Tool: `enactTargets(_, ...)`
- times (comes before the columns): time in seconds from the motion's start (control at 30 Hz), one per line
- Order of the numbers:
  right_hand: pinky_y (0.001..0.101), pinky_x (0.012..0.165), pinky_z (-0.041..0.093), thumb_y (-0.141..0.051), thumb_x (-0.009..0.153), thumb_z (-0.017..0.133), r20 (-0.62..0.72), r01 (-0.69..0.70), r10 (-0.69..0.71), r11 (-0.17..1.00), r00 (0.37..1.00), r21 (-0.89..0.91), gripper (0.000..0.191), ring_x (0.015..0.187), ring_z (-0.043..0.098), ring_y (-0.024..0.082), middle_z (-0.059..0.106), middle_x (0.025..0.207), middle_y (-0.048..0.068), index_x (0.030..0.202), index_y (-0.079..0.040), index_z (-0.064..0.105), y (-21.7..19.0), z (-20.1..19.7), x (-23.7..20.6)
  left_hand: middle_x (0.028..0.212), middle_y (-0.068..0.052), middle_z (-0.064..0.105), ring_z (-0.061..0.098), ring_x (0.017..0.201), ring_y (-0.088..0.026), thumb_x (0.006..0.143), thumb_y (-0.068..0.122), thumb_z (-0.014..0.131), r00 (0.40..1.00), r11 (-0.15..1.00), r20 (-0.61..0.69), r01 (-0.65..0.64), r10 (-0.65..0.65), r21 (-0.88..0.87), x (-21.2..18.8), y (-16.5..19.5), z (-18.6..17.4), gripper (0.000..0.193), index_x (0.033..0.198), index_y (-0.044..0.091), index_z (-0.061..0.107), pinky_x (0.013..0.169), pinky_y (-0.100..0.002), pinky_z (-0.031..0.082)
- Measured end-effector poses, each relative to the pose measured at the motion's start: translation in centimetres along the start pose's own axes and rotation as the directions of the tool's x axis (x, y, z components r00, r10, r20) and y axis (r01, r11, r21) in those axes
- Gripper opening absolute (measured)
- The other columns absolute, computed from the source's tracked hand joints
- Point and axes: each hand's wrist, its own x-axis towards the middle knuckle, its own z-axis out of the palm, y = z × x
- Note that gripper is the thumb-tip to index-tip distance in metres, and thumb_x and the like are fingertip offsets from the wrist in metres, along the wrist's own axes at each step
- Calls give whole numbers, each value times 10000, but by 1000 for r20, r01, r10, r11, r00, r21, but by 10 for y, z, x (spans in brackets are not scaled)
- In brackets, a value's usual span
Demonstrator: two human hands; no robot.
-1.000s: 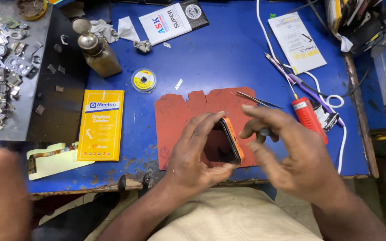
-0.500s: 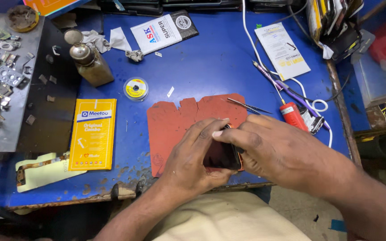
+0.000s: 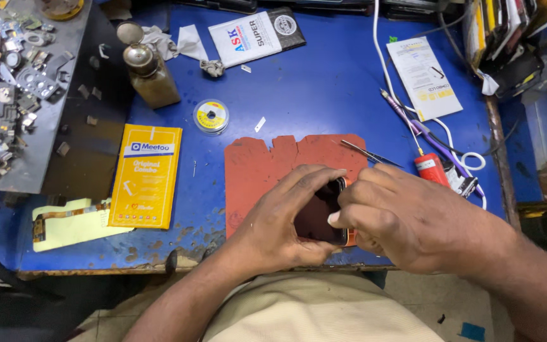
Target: The person pries along the edge of a smartphone with a small tool, unscrews screws from its frame, and separates the back cover to expose the internal battery and components, working over a red mat on a blue workbench.
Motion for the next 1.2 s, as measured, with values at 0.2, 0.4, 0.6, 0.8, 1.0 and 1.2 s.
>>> enactTargets(0.2,375,703,493,71,843,667,-282,-399,378,916,882,-21,330,741,571,254,591,869,126,1108,-11,488,61,-2,14,1425,-131,561,607,1327,-288,729,139,887,998,1000,-62,9,-11,-29,-8,-3,-1,902,1521,97,457,1130,-384,515)
enactTargets(0.4,451,772,529,39,941,650,-159,-528,513,846,843,-72,436,857,671,372,650,940,195,1313,17,423,157,43,52,1419,-130,556,608,1313,-281,720,136,895,990,999,-137,27,-23,30,-20,0,2,923,1529,103,452,1122,-380,523)
enactTargets(0.6,458,797,539,22,948,654,-109,-521,514,853,851,-45,405,931,689,408,693,997,238,1289,24,435,184,58,56,1416,-140,553,611,1302,-293,690,155,920,984,1000,-176,10,-5,26,-29,-3,-5,963,1527,95,446,1116,-387,525)
enactTargets(0.8,404,854,555,57,942,624,-148,-544,545,838,825,52,381,1016,712,335,718,1050,220,1303,26,507,185,46,41,1416,-132,578,635,1307,-291,703,128,911,980,999,-199,-13,22,48,-29,-9,-1,941,1530,105,463,1105,-387,549)
enactTargets(1.0,335,1024,583,72,1055,509,-206,-459,665,674,718,578,285,1137,700,200,694,1191,140,1326,25,587,123,14,25,1380,-175,560,625,1261,-331,684,113,898,982,998,-190,15,-3,65,-38,-3,-2,923,1493,81,454,1017,-385,560)
enactTargets(1.2,417,951,620,8,1058,678,-548,-113,553,761,627,639,324,1024,712,256,662,1095,152,1267,-14,432,9,29,0,1393,-168,578,630,1286,-322,737,133,913,963,981,-242,-75,118,180,-45,0,7,889,1488,62,444,1068,-396,563)
